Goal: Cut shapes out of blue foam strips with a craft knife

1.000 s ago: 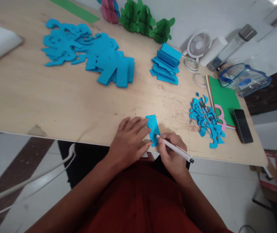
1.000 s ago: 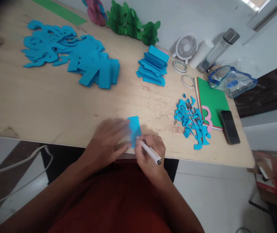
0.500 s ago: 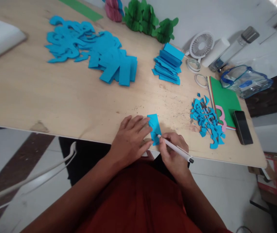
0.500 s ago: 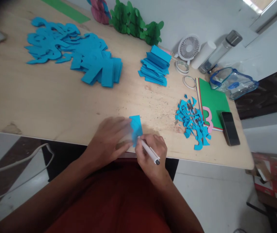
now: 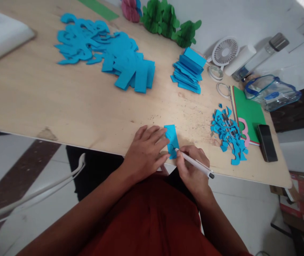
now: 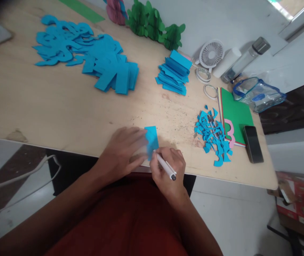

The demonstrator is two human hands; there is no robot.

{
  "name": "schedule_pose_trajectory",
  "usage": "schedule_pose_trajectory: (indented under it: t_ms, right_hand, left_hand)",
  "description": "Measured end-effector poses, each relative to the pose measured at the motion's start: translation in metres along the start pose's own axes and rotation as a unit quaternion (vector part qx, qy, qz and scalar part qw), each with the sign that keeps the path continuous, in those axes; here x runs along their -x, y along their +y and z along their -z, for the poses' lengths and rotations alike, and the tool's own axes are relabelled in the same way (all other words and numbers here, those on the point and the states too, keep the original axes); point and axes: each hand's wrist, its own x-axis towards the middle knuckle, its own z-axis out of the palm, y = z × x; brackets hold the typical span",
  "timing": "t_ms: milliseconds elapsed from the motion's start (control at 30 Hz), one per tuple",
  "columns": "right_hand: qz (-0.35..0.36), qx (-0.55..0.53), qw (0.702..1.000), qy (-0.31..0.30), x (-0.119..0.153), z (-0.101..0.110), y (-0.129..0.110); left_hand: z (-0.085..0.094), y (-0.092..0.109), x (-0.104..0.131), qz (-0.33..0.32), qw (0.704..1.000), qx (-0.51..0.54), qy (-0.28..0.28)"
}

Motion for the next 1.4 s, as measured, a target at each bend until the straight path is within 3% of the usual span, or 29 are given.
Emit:
schedule_pose_trajectory:
  t_ms: [1400]
  right_hand:
    - [-0.021, -0.044, 0.998, -0.027, 0.0005, 0.0007, -0.0076]
  left_hand:
    - [0.0003, 0.0015, -0.0015, 0.003, 1.0, -0.003, 0.01]
